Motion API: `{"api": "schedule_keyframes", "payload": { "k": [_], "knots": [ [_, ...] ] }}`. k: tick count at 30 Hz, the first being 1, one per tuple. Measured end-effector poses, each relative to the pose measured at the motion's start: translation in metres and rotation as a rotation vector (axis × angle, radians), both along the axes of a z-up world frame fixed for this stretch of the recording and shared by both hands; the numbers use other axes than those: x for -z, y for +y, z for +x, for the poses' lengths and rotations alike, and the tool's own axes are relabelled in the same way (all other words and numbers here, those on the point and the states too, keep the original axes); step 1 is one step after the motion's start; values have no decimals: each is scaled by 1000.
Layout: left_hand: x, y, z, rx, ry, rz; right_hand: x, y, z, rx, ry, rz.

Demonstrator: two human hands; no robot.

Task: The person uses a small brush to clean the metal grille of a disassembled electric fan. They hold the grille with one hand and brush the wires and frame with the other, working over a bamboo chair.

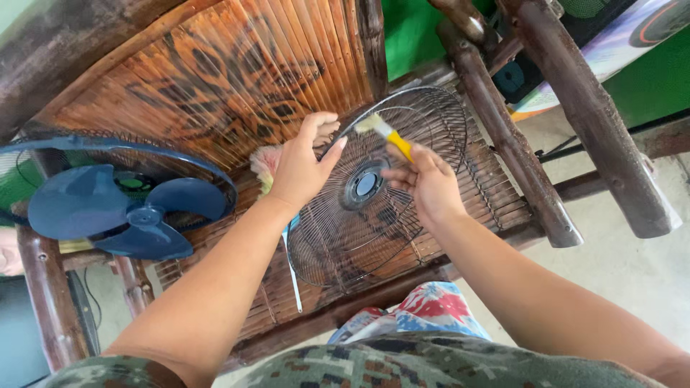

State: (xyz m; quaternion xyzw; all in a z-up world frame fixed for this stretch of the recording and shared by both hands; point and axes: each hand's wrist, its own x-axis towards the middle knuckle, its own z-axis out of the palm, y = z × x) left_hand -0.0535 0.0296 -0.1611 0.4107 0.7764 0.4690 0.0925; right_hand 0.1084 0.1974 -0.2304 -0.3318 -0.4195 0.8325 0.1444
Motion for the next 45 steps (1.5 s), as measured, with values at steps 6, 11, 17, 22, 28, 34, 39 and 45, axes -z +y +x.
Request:
{"api": "schedule_keyframes", "payload": {
  "k": [6, 11, 17, 22, 28, 34, 39, 45],
  "knots": [
    [-10, 1, 2, 92, 195, -74, -6, -7, 3, 2, -150, -39],
    [-12, 5, -2, 134, 174, -117, -35, -5, 3, 124, 115, -130],
    [-2, 6, 2, 148, 185, -27, -53, -12, 7, 134, 157, -246],
    [0, 6, 3, 143, 289, -12, -51, -7, 10, -11, 60, -109],
    [-4, 2, 9, 163, 323, -33, -43, -10, 22, 124, -115, 81],
    [-9, 7, 11, 150, 343, -15, -49, 6, 6, 282, 66, 161],
    [-16, 12, 7, 125, 429, 22, -52, -21, 6, 21, 147, 91],
    [-13, 9, 11, 98, 418, 16, -44, 1, 6, 87, 251, 24]
  ]
}}
